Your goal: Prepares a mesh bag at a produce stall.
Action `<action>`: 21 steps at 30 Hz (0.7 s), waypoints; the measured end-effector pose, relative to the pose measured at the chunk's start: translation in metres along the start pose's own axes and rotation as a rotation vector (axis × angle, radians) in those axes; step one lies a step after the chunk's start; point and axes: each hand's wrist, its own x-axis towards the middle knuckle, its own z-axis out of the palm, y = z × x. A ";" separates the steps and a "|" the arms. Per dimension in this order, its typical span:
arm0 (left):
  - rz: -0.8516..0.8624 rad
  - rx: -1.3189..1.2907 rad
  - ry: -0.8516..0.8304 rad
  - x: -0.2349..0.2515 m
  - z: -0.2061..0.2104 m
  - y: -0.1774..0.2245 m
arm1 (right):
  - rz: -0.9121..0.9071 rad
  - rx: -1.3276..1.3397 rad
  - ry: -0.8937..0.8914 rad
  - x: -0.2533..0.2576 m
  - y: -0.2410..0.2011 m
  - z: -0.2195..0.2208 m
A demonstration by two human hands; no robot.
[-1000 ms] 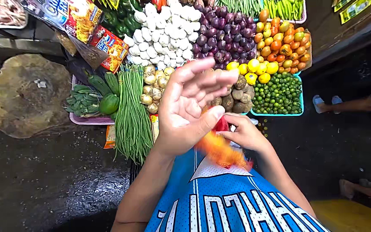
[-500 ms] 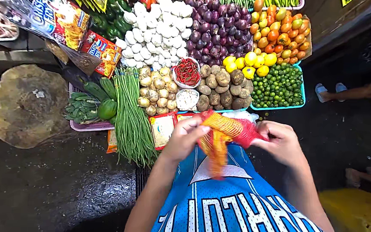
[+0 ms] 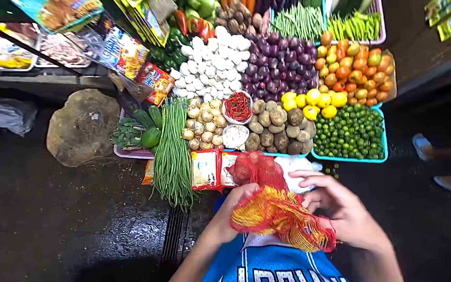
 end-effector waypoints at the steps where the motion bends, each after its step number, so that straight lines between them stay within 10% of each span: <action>1: 0.004 -0.068 -0.032 0.012 0.008 -0.003 | 0.031 -0.043 -0.006 0.004 0.007 0.004; 9: 0.133 0.363 0.094 0.003 0.019 0.006 | -0.134 -0.359 0.092 0.021 -0.001 0.008; 14: 0.133 0.211 0.086 -0.032 -0.044 0.018 | -0.327 -0.293 0.519 0.012 -0.012 0.012; 21: 0.091 0.195 -0.316 -0.037 -0.039 0.004 | -0.163 -0.464 0.489 -0.035 -0.019 0.120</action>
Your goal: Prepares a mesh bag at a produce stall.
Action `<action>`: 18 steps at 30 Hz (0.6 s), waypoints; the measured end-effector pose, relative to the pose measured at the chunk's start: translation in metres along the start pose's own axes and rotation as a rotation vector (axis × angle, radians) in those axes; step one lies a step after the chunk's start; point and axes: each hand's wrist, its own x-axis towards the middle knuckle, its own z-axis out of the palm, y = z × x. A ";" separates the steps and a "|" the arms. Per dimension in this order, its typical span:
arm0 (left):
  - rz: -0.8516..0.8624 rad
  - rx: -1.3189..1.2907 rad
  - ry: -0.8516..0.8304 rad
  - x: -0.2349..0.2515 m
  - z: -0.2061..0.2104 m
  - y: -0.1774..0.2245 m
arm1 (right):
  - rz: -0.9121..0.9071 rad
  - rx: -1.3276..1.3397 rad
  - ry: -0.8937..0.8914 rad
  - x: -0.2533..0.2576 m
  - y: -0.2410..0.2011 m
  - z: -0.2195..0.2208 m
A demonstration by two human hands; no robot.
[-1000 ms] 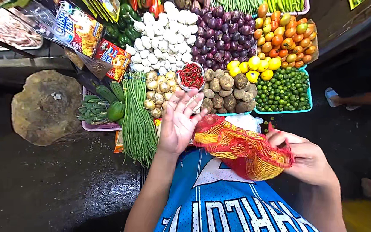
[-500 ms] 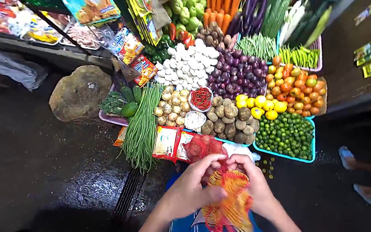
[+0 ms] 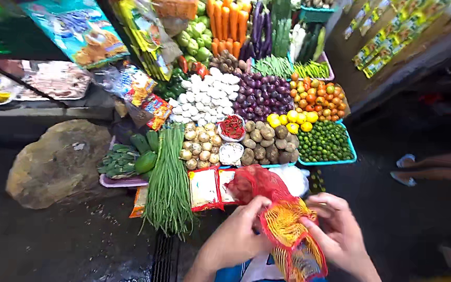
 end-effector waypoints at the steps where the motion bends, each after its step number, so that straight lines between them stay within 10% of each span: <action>1: 0.023 0.046 -0.016 0.002 0.006 0.001 | 0.000 -0.003 -0.031 -0.009 -0.008 0.008; 11: 0.087 0.038 0.192 -0.001 -0.002 -0.004 | 0.053 -0.466 0.354 -0.035 -0.031 -0.089; 18: 0.312 0.139 0.365 -0.003 0.056 0.029 | -0.216 -0.024 -0.247 -0.014 -0.092 -0.052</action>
